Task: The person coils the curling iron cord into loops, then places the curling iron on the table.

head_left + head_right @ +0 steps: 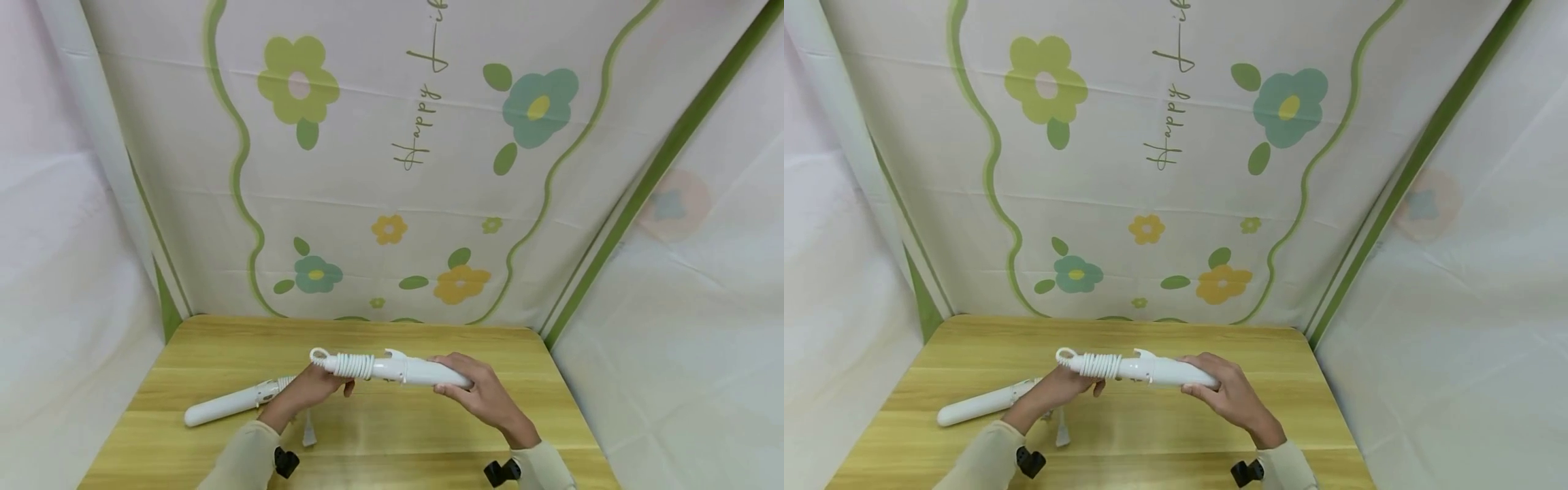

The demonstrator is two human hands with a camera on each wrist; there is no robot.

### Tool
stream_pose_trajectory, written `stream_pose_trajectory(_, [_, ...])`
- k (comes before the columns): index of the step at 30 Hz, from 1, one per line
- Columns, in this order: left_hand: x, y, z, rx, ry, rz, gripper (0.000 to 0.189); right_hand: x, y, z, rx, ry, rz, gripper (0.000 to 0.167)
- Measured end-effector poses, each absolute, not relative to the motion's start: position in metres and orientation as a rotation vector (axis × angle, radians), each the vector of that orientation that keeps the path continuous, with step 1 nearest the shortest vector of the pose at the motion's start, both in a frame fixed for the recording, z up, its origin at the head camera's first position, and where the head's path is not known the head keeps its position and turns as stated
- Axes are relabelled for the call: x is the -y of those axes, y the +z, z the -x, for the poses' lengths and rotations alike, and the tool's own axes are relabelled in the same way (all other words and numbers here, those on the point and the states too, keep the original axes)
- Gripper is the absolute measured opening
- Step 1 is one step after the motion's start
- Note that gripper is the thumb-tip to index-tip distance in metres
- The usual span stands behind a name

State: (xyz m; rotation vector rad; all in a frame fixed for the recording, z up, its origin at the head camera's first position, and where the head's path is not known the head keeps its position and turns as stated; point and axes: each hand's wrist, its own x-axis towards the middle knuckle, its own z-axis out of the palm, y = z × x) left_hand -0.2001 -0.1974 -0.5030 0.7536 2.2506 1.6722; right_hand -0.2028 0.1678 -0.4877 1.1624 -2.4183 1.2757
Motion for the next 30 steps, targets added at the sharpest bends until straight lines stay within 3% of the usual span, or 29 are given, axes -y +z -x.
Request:
stream_pose_trajectory(7, [0.178, -0.491, 0.188, -2.468, 1.531, -0.57, 0.031, -0.163, -0.489, 0.208, 2.446, 1.103, -0.94, 0.042])
stream_pose_trajectory(14, [0.165, -0.484, 0.179, -2.635, 1.441, -0.674, 0.04, -0.16, -0.495, 0.213, 2.443, 0.855, -0.845, 0.044])
stream_pose_trajectory(22, [0.166, -0.484, 0.174, -2.578, 1.508, -0.614, 0.034, -0.172, -0.509, 0.218, 2.489, 0.7, -0.684, 0.045])
stream_pose_trajectory(30, [0.174, -0.47, 0.176, -2.637, 1.417, -0.702, 0.026, -0.173, -0.517, 0.213, 2.621, 0.692, -0.793, 0.041])
